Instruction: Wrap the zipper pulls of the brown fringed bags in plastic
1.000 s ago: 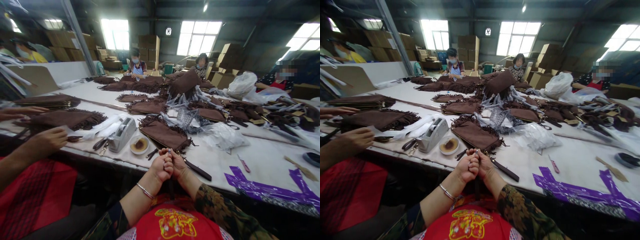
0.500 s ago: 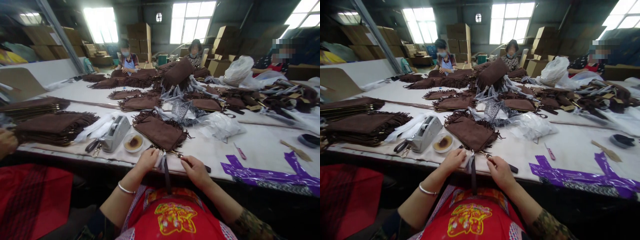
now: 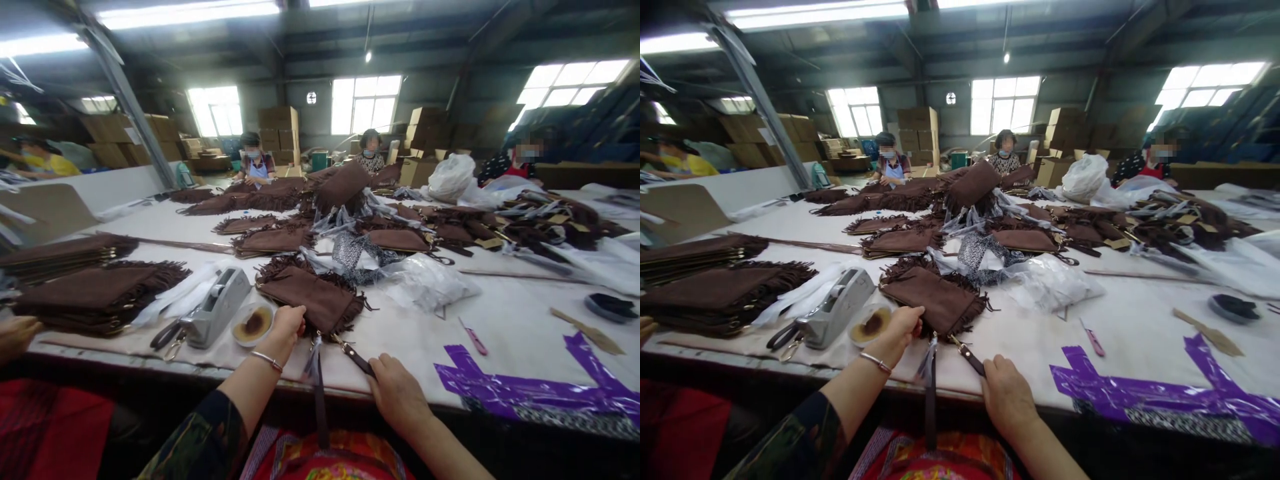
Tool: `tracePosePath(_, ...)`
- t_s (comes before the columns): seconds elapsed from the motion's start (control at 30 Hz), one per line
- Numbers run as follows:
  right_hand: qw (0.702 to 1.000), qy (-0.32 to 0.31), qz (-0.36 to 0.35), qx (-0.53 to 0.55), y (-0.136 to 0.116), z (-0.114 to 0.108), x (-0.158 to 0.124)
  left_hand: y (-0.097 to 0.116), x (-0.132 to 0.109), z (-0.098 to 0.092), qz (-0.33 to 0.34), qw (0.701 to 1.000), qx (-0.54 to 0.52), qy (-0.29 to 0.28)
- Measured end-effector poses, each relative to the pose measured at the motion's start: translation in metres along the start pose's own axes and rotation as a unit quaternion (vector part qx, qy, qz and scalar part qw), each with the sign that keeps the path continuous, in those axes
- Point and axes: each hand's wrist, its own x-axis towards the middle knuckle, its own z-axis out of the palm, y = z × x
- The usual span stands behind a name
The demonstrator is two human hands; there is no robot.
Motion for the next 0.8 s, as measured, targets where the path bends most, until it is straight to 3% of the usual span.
tracePosePath(0.23, 0.995, -0.043, 0.037, 0.078, -0.016, -0.008, 0.018, 0.017, 0.027, 0.006, 0.088, 0.987, 0.115, 0.065)
tracePosePath(0.33, 0.979, -0.082, 0.077, 0.169, -0.019, -0.011, 0.025, 0.019, 0.022, -0.001, 0.118, 0.975, 0.168, 0.088)
tracePosePath(0.43, 0.949, -0.097, 0.109, 0.278, -0.016, -0.011, 0.025, 0.008, -0.002, -0.01, 0.168, 0.959, 0.201, 0.11)
tracePosePath(0.5, 0.923, -0.089, 0.137, 0.35, -0.014, -0.01, 0.022, -0.005, -0.028, -0.012, 0.184, 0.957, 0.215, 0.064)
tracePosePath(0.53, 0.902, -0.088, 0.155, 0.392, -0.016, -0.01, 0.02, -0.013, -0.042, -0.011, 0.164, 0.963, 0.211, 0.006)
tracePosePath(0.6, 0.849, -0.092, 0.183, 0.488, -0.025, -0.012, 0.015, -0.029, -0.068, -0.006, 0.044, 0.974, 0.157, -0.158)
tracePosePath(0.67, 0.807, -0.085, 0.172, 0.558, -0.04, -0.014, 0.01, -0.041, -0.082, 0.001, -0.091, 0.952, 0.03, -0.289)
tracePosePath(0.73, 0.801, -0.085, 0.125, 0.579, -0.055, -0.017, 0.008, -0.047, -0.083, 0.007, -0.153, 0.927, -0.111, -0.324)
tracePosePath(0.8, 0.822, -0.101, 0.069, 0.556, -0.06, -0.02, 0.016, -0.049, -0.074, 0.008, -0.161, 0.919, -0.205, -0.295)
